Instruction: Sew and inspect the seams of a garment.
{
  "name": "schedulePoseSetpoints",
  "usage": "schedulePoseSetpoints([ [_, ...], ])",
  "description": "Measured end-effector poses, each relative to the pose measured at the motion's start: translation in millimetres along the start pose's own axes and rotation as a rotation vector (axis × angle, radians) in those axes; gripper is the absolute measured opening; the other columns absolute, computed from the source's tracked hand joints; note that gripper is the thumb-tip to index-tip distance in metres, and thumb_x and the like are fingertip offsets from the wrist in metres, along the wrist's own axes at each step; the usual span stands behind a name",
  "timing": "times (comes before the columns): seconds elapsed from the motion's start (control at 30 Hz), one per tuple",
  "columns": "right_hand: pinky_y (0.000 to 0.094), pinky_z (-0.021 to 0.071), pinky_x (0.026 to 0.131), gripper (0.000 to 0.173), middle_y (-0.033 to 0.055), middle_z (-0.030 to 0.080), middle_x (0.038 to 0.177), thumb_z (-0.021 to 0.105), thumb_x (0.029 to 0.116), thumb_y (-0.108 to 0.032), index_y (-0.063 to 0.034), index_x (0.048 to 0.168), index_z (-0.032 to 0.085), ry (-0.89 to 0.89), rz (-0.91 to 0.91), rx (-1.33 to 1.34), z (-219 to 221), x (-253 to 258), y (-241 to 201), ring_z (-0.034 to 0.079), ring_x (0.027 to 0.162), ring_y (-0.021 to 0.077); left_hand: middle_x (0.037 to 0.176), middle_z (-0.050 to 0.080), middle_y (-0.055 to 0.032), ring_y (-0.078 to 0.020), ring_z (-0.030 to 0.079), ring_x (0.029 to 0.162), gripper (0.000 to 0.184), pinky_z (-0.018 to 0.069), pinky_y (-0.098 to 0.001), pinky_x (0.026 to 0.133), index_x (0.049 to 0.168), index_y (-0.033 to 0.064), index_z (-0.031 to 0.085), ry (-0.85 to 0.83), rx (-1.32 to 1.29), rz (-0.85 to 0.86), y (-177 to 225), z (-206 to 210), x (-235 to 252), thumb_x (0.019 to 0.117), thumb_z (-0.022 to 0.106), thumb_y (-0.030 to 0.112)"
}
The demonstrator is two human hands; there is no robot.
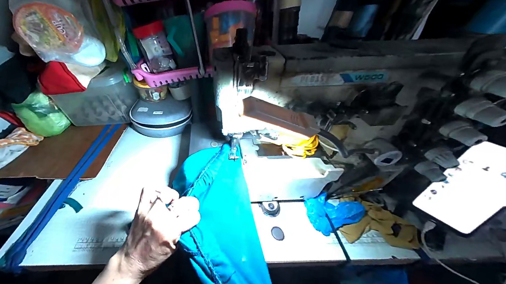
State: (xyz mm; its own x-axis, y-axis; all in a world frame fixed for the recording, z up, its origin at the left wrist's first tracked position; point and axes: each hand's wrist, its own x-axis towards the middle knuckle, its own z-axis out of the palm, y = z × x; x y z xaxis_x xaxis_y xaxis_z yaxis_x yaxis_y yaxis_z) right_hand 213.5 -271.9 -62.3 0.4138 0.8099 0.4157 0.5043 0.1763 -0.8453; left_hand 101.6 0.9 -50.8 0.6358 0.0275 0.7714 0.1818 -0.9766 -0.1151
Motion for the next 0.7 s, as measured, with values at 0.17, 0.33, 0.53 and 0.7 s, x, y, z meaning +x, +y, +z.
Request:
schedulePoseSetpoints([
  [0.17,0.0249,0.0541,0.095,0.016,0.0196,0.074,0.104,0.067,0.0973,-0.006,0.0086,0.101,0.074,0.099,-0.03,-0.028,10.9,27.8,19.4,0.07,0.102,0.015,0.092,0.075,0.0035,-0.0206,0.065,0.094,0.021,0.0436,-0.042,0.085,0.081,0.0231,0.078,0.025,0.012,0.009,-23.9,12.0,21.4,0.0895,0.06,0.018],
  [0.33,0.0127,0.053,0.082,0.016,0.0087,0.075,0.093,0.068,0.0964,-0.013,0.0007,0.096,0.076,0.234,-0.103,-0.068,25.6,63.1,50.6,0.067,0.086,0.0006,0.089,0.073,-0.0028,-0.0248,0.065,0.091,0.023,0.0429,-0.0481,0.091,0.085,0.0148,0.077,0.006,-0.022,-0.008,-44.7,23.5,49.1,0.0876,0.055,0.008],
  [0.53,0.0154,0.0543,0.072,0.02,0.004,0.073,0.088,0.066,0.0949,-0.019,-0.0041,0.099,0.077,0.291,-0.143,-0.148,33.8,105.7,77.8,0.065,0.075,0.0013,0.094,0.074,-0.0035,-0.0261,0.068,0.091,0.032,0.0437,-0.0533,0.097,0.089,0.0124,0.075,-0.205,-0.021,-0.078,-66.2,38.0,67.8,0.0754,0.064,-0.014],
  [0.7,0.021,0.0547,0.073,0.023,0.0049,0.073,0.089,0.066,0.0966,-0.023,-0.0036,0.101,0.078,0.186,0.007,-0.129,17.7,135.1,61.5,0.065,0.076,0.004,0.119,0.071,-0.0032,-0.029,0.065,0.109,0.04,0.0476,-0.0569,0.091,0.11,0.0139,0.072,-0.561,-0.08,-0.076,-72.6,12.3,87.7,0.0767,0.07,-0.008],
])
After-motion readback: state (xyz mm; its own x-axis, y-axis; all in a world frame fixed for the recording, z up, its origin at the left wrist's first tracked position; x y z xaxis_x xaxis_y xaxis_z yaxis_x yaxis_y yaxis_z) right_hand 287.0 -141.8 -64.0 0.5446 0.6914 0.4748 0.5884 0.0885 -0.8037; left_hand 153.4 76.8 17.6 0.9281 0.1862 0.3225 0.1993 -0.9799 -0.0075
